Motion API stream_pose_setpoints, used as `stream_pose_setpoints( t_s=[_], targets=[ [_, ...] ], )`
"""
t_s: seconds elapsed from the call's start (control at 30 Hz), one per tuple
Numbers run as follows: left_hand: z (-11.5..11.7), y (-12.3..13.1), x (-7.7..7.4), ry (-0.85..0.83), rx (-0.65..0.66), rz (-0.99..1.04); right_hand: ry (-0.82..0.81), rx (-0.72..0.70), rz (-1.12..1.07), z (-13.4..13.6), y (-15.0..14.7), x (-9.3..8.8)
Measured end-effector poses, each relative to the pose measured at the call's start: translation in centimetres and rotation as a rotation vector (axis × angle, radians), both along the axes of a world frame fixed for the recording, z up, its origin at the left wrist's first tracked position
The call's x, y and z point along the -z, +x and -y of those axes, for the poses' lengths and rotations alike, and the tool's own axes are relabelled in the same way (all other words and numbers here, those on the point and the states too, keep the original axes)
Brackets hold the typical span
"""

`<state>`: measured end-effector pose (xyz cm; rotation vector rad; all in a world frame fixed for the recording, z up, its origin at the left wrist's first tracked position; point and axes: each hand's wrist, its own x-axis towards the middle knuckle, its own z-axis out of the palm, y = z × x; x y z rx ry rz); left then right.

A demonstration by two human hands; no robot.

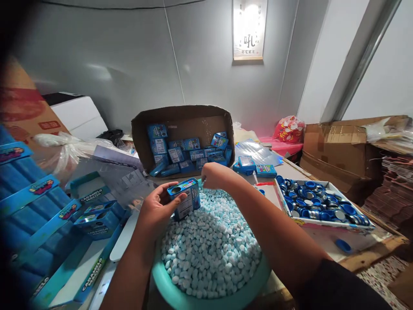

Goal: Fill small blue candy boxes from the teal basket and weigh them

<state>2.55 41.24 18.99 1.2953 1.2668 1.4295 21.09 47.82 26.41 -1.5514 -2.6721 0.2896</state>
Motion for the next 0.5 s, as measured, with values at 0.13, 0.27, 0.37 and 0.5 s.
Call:
stream_pose_setpoints(
  t_s=[0.13,0.27,0.37,0.5],
  targets=[
    [0.0,-0.2,0.2,0.009,0.011,-0.047,0.121,0.027,-0.155,0.5,-0.1,-0.5],
    [-0.2,-0.3,0.4,0.005,0.025,-0.066,0.231,0.084,-0.455,0.5,0.1,-0.5],
    [-0.2,-0.3,0.5,0.030,0.034,-0.065,0.253,0.095,-0.606,0.6,-0.3,-0.3],
    [-0.1,-0.2,0.5,0.017,0.063,-0.083,0.236,0.048,-0.695,1.7,-1.5,-0.3]
  ],
)
